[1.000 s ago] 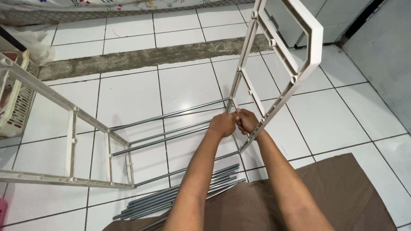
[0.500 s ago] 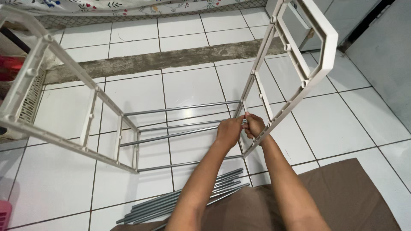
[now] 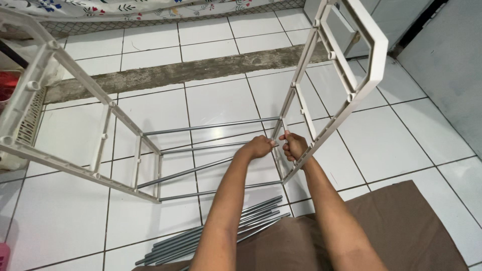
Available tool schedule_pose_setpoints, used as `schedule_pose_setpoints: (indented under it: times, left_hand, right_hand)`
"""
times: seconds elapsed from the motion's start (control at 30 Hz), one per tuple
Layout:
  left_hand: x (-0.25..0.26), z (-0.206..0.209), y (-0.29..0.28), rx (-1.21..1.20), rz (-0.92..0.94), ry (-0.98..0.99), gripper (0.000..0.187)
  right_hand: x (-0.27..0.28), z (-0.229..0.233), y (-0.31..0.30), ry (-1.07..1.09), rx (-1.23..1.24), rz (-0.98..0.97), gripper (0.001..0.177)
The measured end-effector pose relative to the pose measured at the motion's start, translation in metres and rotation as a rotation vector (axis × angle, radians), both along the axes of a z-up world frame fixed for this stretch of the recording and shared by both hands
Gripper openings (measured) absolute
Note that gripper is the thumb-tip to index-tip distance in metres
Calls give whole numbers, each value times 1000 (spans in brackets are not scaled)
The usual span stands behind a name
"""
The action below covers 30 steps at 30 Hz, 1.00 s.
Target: The person disassembles a white metal clothes drying rack by hand. They remove the metal rods one by one from the plastic side frames, then separate the two side frames and lay them flat on the floor.
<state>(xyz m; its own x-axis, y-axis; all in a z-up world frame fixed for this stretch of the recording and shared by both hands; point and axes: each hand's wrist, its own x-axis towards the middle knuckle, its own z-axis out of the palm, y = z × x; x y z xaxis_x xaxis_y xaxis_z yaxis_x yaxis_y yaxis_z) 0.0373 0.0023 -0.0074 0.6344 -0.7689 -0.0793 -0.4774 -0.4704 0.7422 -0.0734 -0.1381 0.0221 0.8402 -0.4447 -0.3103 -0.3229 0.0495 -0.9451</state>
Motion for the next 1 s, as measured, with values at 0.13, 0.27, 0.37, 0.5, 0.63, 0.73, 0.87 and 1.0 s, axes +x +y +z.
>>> schedule_pose_setpoints:
  times: [0.13,0.27,0.37,0.5,0.63,0.73,0.87,1.0]
  left_hand:
    - [-10,15,35,-25,85,82,51]
    - [-81,73,43,-232,134,-180,32]
    - [-119,115,59,-572,227,-328,18]
    - [-128,154,94,-937,343,-620,16]
    - [-133,168,143,-1182,547,-433,16]
    - [-143,174,176,-1475,797,-414,13]
    - [-148,164,220,-1573,1018,-299,15]
    - [-145,116,258,-1627,1329,-78,18]
  right_hand:
    - [-1,10,-8,37,-49,39,43]
    - [2,10,-21,39,-31,94,44]
    - [-6,-13,-41,6,184,-82,50]
    - [-32,-76,-46,-223,92,-421,26]
    - [-63,-107,-5,-551,-48,-728,15]
    - [-86,-82,78,-465,-209,-638,12]
    - [-112,5,159,-699,-1181,-69,56]
    - [-97,52,176,-705,-1265,251,49]
